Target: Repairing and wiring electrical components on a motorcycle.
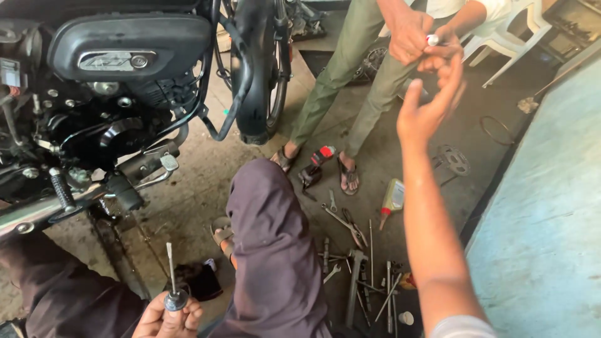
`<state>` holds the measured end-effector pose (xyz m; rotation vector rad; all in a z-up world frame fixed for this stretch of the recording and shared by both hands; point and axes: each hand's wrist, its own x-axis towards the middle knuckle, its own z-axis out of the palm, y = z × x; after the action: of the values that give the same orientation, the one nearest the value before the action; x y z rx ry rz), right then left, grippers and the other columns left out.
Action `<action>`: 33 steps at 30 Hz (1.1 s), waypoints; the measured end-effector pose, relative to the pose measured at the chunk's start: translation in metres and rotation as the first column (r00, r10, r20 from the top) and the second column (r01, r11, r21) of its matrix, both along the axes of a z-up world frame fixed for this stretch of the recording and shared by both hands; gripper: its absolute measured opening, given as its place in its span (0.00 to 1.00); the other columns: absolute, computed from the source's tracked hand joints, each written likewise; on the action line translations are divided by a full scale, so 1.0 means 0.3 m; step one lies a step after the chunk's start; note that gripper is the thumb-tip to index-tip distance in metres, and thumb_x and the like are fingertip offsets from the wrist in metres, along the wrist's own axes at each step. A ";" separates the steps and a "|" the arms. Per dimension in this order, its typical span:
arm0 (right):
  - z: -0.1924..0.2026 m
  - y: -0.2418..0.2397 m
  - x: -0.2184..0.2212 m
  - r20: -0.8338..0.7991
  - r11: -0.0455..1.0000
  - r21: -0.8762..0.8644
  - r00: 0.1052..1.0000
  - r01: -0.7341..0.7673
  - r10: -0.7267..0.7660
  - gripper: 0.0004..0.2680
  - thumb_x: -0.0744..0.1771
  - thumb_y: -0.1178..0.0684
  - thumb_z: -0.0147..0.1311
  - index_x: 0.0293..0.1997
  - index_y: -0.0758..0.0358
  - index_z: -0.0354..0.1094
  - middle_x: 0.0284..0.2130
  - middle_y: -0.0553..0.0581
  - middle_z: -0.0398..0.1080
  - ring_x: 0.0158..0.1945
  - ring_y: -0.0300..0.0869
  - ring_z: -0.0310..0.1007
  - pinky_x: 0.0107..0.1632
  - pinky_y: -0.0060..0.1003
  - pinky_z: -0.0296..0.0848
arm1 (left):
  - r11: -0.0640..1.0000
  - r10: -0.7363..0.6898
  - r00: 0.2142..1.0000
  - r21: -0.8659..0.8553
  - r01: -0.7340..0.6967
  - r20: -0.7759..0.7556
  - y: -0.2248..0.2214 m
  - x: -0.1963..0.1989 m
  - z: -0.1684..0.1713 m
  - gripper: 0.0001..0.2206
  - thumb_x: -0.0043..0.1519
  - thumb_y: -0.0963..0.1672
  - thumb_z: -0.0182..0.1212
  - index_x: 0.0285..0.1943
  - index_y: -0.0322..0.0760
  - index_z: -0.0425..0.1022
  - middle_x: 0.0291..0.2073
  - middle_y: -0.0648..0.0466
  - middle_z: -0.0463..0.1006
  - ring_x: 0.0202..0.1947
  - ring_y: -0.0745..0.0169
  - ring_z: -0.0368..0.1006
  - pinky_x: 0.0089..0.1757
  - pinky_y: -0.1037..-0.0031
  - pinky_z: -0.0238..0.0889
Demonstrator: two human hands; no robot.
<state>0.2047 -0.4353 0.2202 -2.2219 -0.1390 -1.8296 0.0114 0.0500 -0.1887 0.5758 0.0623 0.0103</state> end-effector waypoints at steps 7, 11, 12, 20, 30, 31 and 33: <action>0.077 -0.097 0.048 -0.183 0.994 -0.108 0.983 -0.015 -0.005 0.25 0.67 0.65 0.60 0.74 0.64 0.59 0.54 0.61 0.64 0.55 0.48 0.71 0.65 0.47 0.68 | 0.999 -0.027 0.999 -0.028 0.026 -0.022 -0.031 -0.009 0.132 0.11 0.67 0.36 0.54 0.58 0.23 0.71 0.42 0.40 0.77 0.44 0.49 0.77 0.46 0.58 0.75; 0.053 -0.101 0.051 -0.189 0.989 -0.058 0.974 -0.138 0.125 0.22 0.67 0.63 0.58 0.72 0.65 0.61 0.62 0.64 0.63 0.54 0.48 0.75 0.62 0.44 0.74 | 1.000 -0.015 0.999 -0.019 0.014 -0.041 -0.017 -0.018 0.149 0.11 0.66 0.36 0.55 0.57 0.24 0.71 0.41 0.42 0.77 0.43 0.51 0.77 0.45 0.57 0.76; 0.054 -0.078 0.033 -0.159 0.983 -0.152 0.984 -0.104 0.080 0.21 0.68 0.63 0.57 0.71 0.67 0.61 0.63 0.65 0.63 0.61 0.52 0.71 0.66 0.46 0.72 | 1.000 -0.019 0.994 -0.005 0.019 -0.106 -0.012 -0.020 0.161 0.11 0.67 0.36 0.55 0.57 0.25 0.72 0.41 0.41 0.77 0.42 0.51 0.77 0.44 0.59 0.75; -0.007 0.074 -0.093 -0.138 0.940 -0.338 0.990 -0.054 0.008 0.14 0.67 0.61 0.58 0.60 0.63 0.73 0.62 0.64 0.65 0.64 0.53 0.66 0.65 0.46 0.68 | 0.999 0.041 0.986 -0.018 -0.044 -0.164 -0.057 -0.026 0.365 0.10 0.67 0.37 0.57 0.56 0.23 0.71 0.40 0.42 0.77 0.41 0.53 0.77 0.44 0.63 0.75; -0.391 0.865 -0.589 0.149 -0.218 0.907 -0.210 -0.361 0.966 0.23 0.69 0.40 0.51 0.59 0.77 0.65 0.60 0.70 0.64 0.65 0.56 0.62 0.67 0.48 0.61 | 0.965 -0.150 0.989 -0.218 0.148 0.006 -0.102 -0.046 0.703 0.15 0.62 0.41 0.66 0.55 0.27 0.72 0.37 0.48 0.79 0.35 0.58 0.76 0.39 0.69 0.72; -0.423 0.900 -0.622 0.132 -0.208 0.936 -0.267 -0.282 0.955 0.24 0.68 0.42 0.52 0.62 0.79 0.64 0.64 0.69 0.61 0.71 0.54 0.56 0.71 0.47 0.54 | 0.947 -0.177 0.983 -0.264 0.185 0.054 -0.108 -0.040 0.712 0.13 0.63 0.41 0.67 0.53 0.29 0.72 0.36 0.48 0.78 0.34 0.57 0.76 0.38 0.69 0.72; -0.371 0.934 -0.630 0.084 -0.184 0.936 -0.317 -0.301 0.945 0.25 0.67 0.41 0.51 0.64 0.78 0.63 0.65 0.67 0.60 0.72 0.51 0.53 0.71 0.45 0.52 | 0.944 -0.172 0.981 -0.268 0.191 0.091 -0.098 -0.051 0.741 0.13 0.62 0.42 0.67 0.51 0.31 0.72 0.35 0.49 0.78 0.34 0.57 0.76 0.37 0.68 0.72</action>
<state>0.0157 -0.1553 0.1089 -1.1888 -0.5510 0.2629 -0.0039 0.0205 0.0335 0.2992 -0.0541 -0.1571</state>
